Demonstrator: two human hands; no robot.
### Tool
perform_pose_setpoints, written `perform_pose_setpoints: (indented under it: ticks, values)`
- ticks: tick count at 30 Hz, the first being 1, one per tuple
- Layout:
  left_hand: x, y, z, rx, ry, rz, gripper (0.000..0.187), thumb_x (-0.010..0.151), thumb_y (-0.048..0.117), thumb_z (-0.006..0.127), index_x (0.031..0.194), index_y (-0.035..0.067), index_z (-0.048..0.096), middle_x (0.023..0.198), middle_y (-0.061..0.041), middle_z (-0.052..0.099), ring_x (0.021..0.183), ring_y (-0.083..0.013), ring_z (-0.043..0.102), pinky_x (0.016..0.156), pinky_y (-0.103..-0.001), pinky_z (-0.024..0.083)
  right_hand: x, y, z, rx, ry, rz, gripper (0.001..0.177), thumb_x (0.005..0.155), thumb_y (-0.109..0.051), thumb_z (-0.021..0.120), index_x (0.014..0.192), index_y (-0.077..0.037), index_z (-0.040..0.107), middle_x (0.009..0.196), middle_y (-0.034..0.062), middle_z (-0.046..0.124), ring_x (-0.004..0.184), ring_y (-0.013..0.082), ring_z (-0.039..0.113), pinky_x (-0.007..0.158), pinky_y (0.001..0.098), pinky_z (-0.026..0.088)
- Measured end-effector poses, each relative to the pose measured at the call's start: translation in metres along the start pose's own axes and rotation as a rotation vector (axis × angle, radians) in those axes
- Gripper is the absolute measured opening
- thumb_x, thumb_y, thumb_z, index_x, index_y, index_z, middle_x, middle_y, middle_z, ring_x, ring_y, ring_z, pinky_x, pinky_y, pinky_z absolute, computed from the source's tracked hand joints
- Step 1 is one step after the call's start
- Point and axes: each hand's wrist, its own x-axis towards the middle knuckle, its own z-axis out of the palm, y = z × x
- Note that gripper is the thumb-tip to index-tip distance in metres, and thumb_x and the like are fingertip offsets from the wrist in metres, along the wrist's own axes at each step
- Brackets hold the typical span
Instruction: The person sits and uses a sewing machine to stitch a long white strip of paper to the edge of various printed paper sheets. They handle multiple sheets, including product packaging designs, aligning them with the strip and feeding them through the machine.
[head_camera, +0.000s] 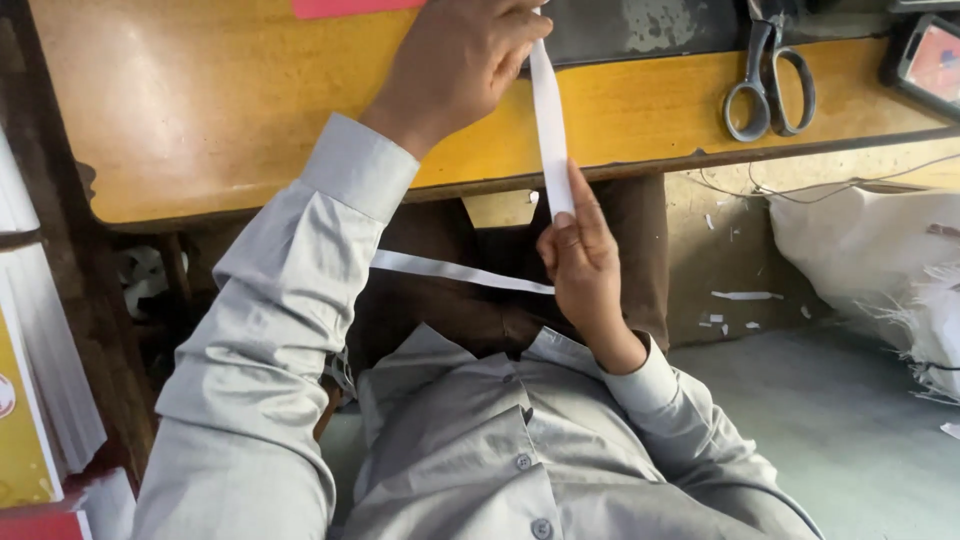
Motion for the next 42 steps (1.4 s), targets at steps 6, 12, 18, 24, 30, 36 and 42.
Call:
perform_pose_setpoints:
  ticks: [6,12,18,24,30,36,42]
  values:
    - [-0.006,0.006,0.03,-0.092,0.103,-0.252,0.044,0.106,0.05,0.08,0.106,0.006,0.081,0.094,-0.002,0.083,0.077,-0.0229,0.075,0.065,-0.038,0.054,-0.005,-0.02,-0.002,-0.751,0.003,-0.172,0.057,0.113,-0.008,0.043,0.168,-0.022,0.045,0.068,0.0,0.048,0.054,0.0163,0.039,0.063,0.0273,0.044]
    - [-0.005,0.009,0.021,-0.115,0.038,-0.263,0.032,0.088,0.03,0.096,0.096,0.009,0.074,0.078,0.0,0.068,0.067,-0.0219,0.06,0.061,-0.039,0.044,-0.005,-0.019,-0.002,-0.954,-0.002,-0.27,0.063,0.11,-0.001,0.049,0.168,-0.022,0.044,0.086,0.0,0.071,0.052,0.0244,0.035,0.052,0.0393,0.039]
    - [-0.008,0.016,0.017,-0.049,0.0,-0.222,0.039,0.092,0.026,0.098,0.103,0.009,0.065,0.094,-0.004,0.065,0.079,-0.025,0.06,0.067,-0.04,0.047,-0.004,-0.011,-0.001,-1.009,0.026,-0.348,0.057,0.112,0.0,0.049,0.167,-0.015,0.046,0.074,-0.0016,0.062,0.05,0.0218,0.036,0.05,0.0389,0.039]
    - [-0.01,0.04,0.007,0.094,-0.152,-0.222,0.045,0.104,0.038,0.089,0.114,0.003,0.063,0.147,-0.018,0.062,0.136,-0.0374,0.056,0.116,-0.053,0.042,-0.006,-0.01,-0.001,-1.008,0.034,-0.385,0.052,0.111,-0.002,0.049,0.162,-0.012,0.05,0.101,-0.0026,0.079,0.051,0.0212,0.049,0.049,0.0373,0.041]
    - [-0.032,0.084,0.006,0.058,-0.184,-0.308,0.054,0.1,0.047,0.087,0.131,0.006,0.069,0.154,-0.015,0.061,0.146,-0.0389,0.052,0.128,-0.057,0.028,-0.015,0.002,-0.013,-0.948,-0.02,-0.34,0.053,0.112,-0.006,0.05,0.164,-0.014,0.047,0.11,0.001,0.082,0.058,0.0261,0.06,0.058,0.0403,0.049]
    - [-0.038,0.095,0.011,0.148,-0.142,-0.299,0.053,0.097,0.05,0.089,0.127,0.009,0.075,0.15,-0.009,0.066,0.145,-0.0334,0.052,0.126,-0.056,0.031,-0.02,-0.011,-0.009,-0.885,-0.039,-0.272,0.051,0.112,-0.01,0.048,0.163,-0.015,0.046,0.147,-0.0006,0.073,0.072,0.0258,0.07,0.067,0.0379,0.055]
    - [-0.035,0.084,0.015,0.142,-0.127,-0.305,0.056,0.09,0.051,0.095,0.123,0.011,0.076,0.146,-0.005,0.067,0.143,-0.034,0.053,0.124,-0.06,0.03,-0.012,-0.016,-0.008,-0.95,-0.055,-0.253,0.053,0.112,-0.012,0.046,0.164,-0.018,0.046,0.127,-0.0046,0.081,0.06,0.0259,0.063,0.057,0.0407,0.051]
